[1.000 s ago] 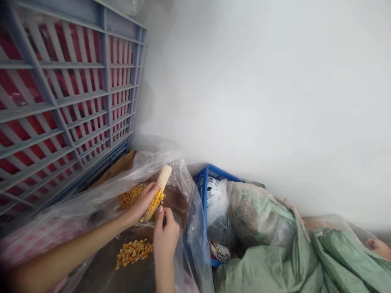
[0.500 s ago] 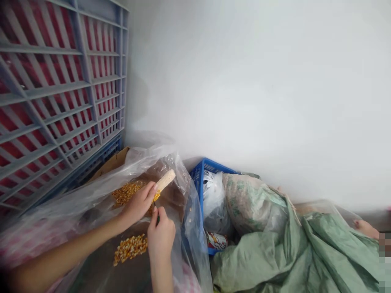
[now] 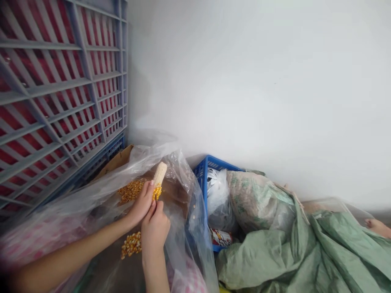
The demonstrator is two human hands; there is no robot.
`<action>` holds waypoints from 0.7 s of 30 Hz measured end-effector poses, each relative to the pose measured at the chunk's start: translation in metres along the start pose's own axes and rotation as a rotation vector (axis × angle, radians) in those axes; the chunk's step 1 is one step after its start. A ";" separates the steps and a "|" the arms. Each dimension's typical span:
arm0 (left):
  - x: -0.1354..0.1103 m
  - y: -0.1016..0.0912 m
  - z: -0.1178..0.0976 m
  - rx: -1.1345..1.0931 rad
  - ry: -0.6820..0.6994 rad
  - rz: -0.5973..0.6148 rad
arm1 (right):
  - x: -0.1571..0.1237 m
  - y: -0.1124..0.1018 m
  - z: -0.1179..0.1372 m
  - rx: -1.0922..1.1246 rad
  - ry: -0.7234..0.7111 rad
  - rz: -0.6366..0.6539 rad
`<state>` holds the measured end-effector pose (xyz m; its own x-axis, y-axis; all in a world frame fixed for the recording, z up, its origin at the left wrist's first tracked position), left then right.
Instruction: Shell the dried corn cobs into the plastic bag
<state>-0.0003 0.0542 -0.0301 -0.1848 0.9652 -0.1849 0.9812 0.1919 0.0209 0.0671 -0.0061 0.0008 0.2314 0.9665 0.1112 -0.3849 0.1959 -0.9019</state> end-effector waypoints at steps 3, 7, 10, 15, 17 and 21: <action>0.000 -0.003 -0.007 -0.068 -0.040 -0.016 | 0.001 -0.002 0.002 0.021 -0.044 -0.037; -0.002 -0.005 -0.008 -0.215 -0.204 -0.018 | 0.003 -0.002 0.001 0.113 -0.065 -0.068; -0.007 -0.002 -0.009 -0.420 -0.452 0.095 | 0.005 -0.004 -0.001 0.232 -0.048 -0.057; -0.011 -0.006 -0.024 -0.517 -0.645 0.159 | 0.009 -0.007 -0.014 0.455 0.062 -0.032; -0.008 -0.009 -0.030 -0.464 -0.553 0.148 | 0.009 -0.010 -0.019 0.499 0.094 -0.028; -0.005 -0.010 -0.030 -0.346 -0.395 0.162 | 0.009 -0.015 -0.023 0.559 0.115 -0.021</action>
<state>-0.0107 0.0526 0.0003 0.0672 0.8598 -0.5062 0.9075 0.1582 0.3892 0.0954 -0.0039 0.0057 0.3282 0.9432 0.0522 -0.7861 0.3033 -0.5386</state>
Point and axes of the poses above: each hand's wrist, its own x-axis towards the middle knuckle, its own y-axis out of the palm, z = x × y, the point moved 3 cm from there along x, towards the middle knuckle, and after that the axes turned 1 degree about -z, right-handed, at the moved point
